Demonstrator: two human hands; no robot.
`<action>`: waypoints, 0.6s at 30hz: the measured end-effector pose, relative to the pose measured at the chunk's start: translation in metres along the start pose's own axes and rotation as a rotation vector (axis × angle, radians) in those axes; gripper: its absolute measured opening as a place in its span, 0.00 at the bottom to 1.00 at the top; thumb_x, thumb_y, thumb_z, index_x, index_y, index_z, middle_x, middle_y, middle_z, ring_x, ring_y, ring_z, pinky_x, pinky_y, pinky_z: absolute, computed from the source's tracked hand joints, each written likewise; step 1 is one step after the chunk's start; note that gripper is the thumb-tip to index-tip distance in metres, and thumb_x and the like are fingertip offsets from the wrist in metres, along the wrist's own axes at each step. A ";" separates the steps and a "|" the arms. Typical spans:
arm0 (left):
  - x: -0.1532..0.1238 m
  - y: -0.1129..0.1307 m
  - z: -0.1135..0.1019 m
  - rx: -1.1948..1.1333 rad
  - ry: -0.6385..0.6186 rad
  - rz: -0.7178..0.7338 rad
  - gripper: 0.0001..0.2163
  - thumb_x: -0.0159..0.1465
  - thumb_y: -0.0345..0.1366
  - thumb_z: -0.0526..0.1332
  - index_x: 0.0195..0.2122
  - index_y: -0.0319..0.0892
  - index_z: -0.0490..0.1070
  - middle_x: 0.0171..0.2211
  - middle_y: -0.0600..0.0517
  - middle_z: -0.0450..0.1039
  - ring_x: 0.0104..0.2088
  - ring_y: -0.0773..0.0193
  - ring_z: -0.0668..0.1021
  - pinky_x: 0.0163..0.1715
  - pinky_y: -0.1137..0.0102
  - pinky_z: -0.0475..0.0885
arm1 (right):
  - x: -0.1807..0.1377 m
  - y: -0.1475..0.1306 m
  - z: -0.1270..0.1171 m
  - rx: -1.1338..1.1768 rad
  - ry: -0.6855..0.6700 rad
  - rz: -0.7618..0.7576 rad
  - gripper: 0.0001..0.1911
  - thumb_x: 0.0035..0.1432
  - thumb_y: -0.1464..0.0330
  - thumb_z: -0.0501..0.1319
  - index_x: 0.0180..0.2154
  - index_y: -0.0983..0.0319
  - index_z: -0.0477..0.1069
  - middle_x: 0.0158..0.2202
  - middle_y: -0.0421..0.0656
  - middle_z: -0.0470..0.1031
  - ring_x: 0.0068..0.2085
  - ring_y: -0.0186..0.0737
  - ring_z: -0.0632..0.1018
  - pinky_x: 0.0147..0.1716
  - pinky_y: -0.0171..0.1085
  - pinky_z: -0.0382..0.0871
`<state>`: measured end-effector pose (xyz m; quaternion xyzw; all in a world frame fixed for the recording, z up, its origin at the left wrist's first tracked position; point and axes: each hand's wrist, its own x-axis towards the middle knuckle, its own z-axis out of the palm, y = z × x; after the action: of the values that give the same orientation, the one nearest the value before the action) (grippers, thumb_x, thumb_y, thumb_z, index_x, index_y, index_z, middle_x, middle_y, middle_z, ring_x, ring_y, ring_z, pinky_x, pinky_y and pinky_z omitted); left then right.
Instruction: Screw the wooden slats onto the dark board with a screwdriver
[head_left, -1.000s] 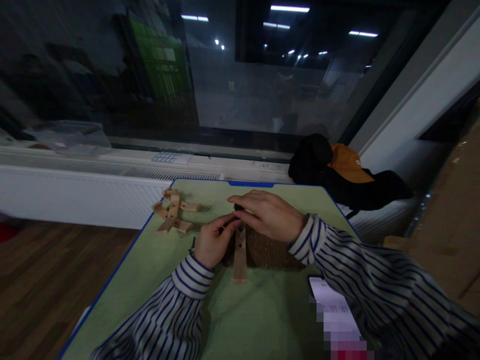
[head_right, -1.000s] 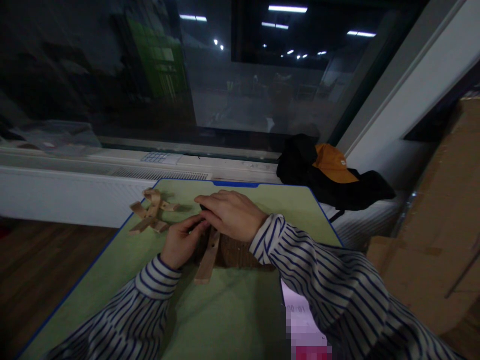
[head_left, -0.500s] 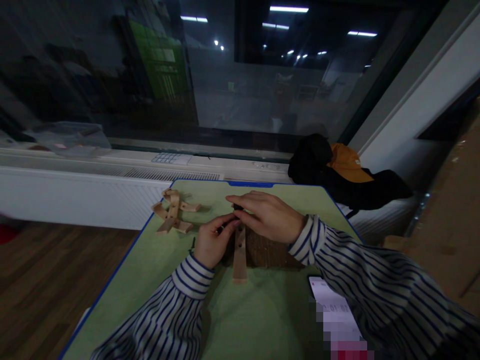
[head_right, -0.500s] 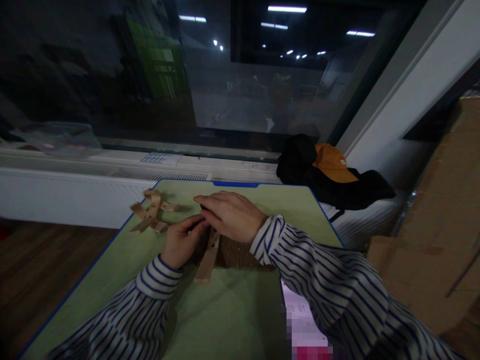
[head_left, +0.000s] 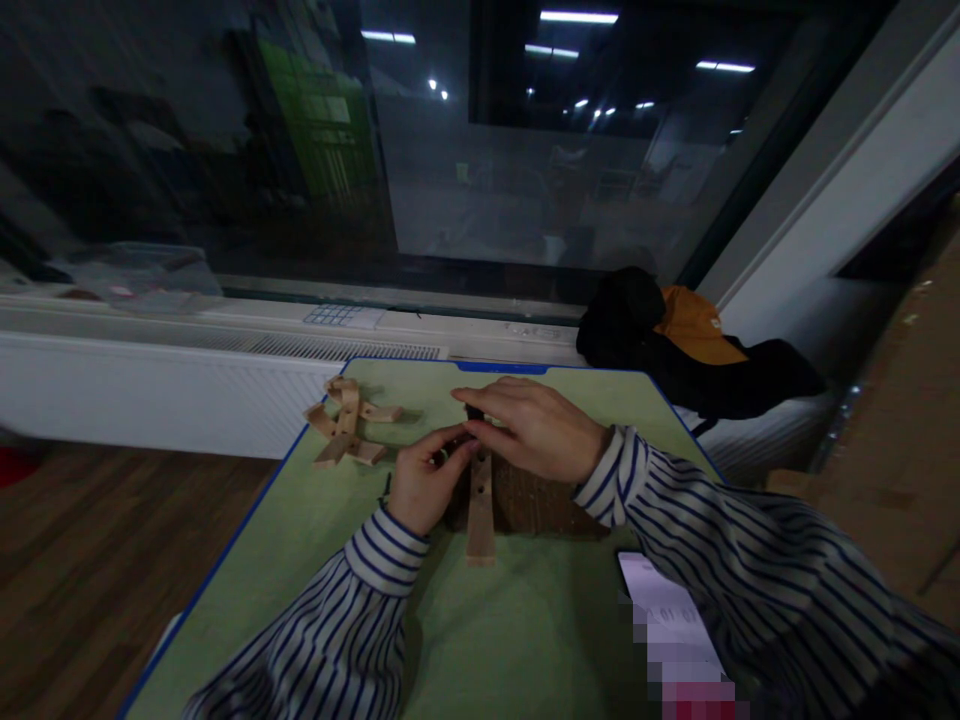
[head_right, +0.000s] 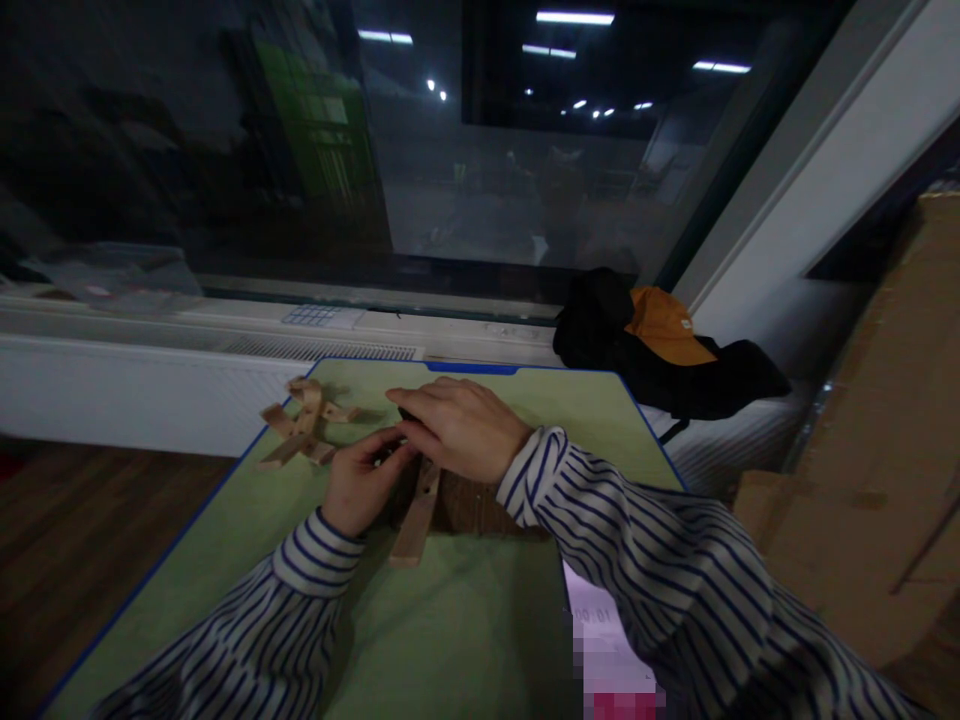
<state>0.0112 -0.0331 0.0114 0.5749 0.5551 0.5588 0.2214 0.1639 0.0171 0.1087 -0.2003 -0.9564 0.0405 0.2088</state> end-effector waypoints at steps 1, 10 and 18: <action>0.000 0.000 0.000 -0.004 -0.004 0.001 0.11 0.56 0.39 0.63 0.37 0.41 0.78 0.31 0.51 0.80 0.25 0.64 0.77 0.28 0.71 0.73 | 0.000 0.000 0.000 0.010 0.001 0.001 0.19 0.63 0.68 0.52 0.54 0.68 0.63 0.44 0.49 0.74 0.45 0.40 0.73 0.46 0.41 0.67; 0.000 -0.001 0.000 -0.049 -0.078 -0.001 0.11 0.59 0.38 0.60 0.39 0.40 0.77 0.36 0.48 0.80 0.36 0.59 0.80 0.40 0.66 0.75 | 0.002 0.001 0.001 0.012 -0.010 0.006 0.16 0.63 0.68 0.51 0.51 0.67 0.66 0.40 0.48 0.75 0.43 0.40 0.73 0.44 0.41 0.67; 0.000 0.001 -0.001 -0.018 -0.054 0.006 0.11 0.57 0.39 0.62 0.39 0.41 0.78 0.35 0.50 0.80 0.33 0.61 0.80 0.35 0.69 0.74 | 0.003 0.000 0.003 -0.021 -0.015 0.012 0.16 0.64 0.67 0.51 0.50 0.67 0.66 0.39 0.48 0.74 0.43 0.41 0.73 0.44 0.42 0.66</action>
<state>0.0109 -0.0340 0.0124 0.5897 0.5422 0.5486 0.2396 0.1600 0.0181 0.1077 -0.2082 -0.9570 0.0330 0.1995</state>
